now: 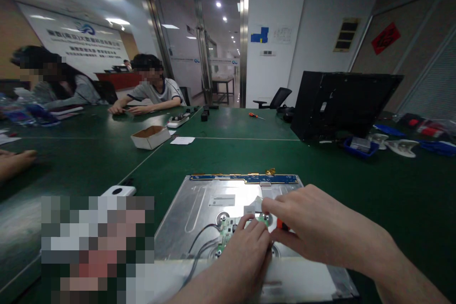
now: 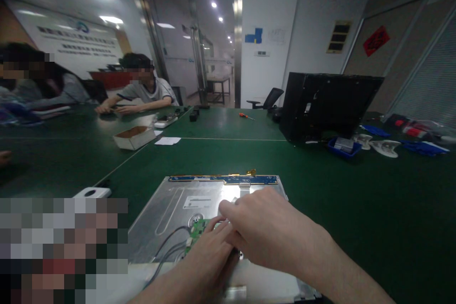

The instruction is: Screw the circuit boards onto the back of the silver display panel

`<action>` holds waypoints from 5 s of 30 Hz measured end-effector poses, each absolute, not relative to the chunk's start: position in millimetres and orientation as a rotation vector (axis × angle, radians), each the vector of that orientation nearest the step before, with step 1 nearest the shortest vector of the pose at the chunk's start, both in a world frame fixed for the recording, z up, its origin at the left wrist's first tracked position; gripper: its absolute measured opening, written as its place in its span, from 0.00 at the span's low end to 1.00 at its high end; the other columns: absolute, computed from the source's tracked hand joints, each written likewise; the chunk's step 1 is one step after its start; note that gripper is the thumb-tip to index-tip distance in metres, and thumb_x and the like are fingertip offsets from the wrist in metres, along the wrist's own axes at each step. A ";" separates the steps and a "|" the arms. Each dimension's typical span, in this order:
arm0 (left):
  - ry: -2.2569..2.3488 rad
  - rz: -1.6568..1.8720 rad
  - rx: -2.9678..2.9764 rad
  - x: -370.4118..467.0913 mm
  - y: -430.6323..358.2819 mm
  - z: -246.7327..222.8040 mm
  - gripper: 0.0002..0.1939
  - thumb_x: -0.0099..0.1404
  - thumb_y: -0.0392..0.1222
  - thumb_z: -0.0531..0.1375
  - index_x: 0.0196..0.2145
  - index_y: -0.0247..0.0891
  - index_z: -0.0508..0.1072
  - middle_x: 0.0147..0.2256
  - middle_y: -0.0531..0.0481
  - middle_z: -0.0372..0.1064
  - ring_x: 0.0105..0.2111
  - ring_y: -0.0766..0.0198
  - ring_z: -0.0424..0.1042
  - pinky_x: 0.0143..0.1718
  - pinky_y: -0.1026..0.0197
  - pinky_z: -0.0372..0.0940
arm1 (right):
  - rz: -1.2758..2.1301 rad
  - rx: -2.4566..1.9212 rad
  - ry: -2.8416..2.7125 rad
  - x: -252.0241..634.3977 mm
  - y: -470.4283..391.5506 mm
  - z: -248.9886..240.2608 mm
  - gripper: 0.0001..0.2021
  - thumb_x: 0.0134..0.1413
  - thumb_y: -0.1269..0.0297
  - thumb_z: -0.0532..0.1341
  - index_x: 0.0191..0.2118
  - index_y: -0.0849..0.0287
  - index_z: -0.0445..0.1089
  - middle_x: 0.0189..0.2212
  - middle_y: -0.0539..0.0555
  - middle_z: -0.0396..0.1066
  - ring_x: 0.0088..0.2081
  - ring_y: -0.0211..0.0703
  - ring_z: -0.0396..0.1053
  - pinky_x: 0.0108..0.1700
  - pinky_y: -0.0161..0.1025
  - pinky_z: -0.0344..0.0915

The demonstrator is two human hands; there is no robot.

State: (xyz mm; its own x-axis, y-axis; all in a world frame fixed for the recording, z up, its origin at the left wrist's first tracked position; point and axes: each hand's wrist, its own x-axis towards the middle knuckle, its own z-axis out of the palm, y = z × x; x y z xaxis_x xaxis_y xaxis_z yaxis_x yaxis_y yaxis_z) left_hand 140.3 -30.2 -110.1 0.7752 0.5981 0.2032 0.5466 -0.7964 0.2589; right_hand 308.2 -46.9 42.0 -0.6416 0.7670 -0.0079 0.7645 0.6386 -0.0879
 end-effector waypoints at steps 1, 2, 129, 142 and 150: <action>0.905 0.409 2.790 140.6 -29.9 -110.6 0.09 0.66 0.36 0.53 0.43 0.38 0.68 0.43 0.44 0.69 0.49 0.53 0.66 0.59 0.45 0.50 | 0.146 -1.305 -2.822 308.1 -47.0 42.4 0.07 0.58 0.68 0.58 0.43 0.55 0.68 0.32 0.51 0.75 0.31 0.44 0.72 0.28 0.37 0.57; 0.900 0.406 2.795 141.0 -29.7 -111.1 0.09 0.66 0.36 0.53 0.44 0.38 0.68 0.43 0.44 0.69 0.50 0.53 0.65 0.59 0.45 0.50 | 0.164 -1.299 -2.826 308.0 -46.9 42.9 0.08 0.58 0.68 0.58 0.43 0.55 0.68 0.33 0.51 0.75 0.32 0.44 0.72 0.29 0.37 0.58; 0.932 0.225 2.794 142.1 -33.8 -94.3 0.09 0.68 0.38 0.54 0.45 0.37 0.68 0.46 0.44 0.69 0.50 0.53 0.66 0.60 0.47 0.48 | 0.232 -1.240 -2.849 315.8 -46.7 40.3 0.07 0.54 0.73 0.59 0.38 0.56 0.63 0.33 0.49 0.72 0.30 0.40 0.67 0.26 0.37 0.51; 0.893 0.219 2.790 141.3 -28.7 -101.7 0.10 0.67 0.35 0.53 0.45 0.36 0.68 0.46 0.44 0.69 0.48 0.54 0.66 0.59 0.45 0.48 | 0.247 -1.199 -2.845 318.0 -47.2 42.7 0.08 0.53 0.74 0.59 0.37 0.55 0.62 0.32 0.48 0.71 0.28 0.38 0.64 0.26 0.36 0.50; 0.939 0.204 2.819 141.8 -32.9 -98.2 0.10 0.69 0.38 0.53 0.46 0.36 0.68 0.48 0.43 0.68 0.51 0.53 0.65 0.60 0.47 0.47 | 0.265 -1.227 -2.869 315.2 -46.2 41.0 0.06 0.55 0.73 0.58 0.38 0.55 0.63 0.34 0.49 0.71 0.31 0.40 0.67 0.26 0.36 0.51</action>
State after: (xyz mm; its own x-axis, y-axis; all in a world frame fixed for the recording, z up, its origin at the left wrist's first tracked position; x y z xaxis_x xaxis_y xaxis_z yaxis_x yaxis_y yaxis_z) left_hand 141.8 -32.9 -98.2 0.7931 0.6042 0.0772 0.5819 -0.7890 0.1970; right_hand 315.2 -46.2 41.0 -0.6928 0.7188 -0.0575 0.7172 0.6785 -0.1591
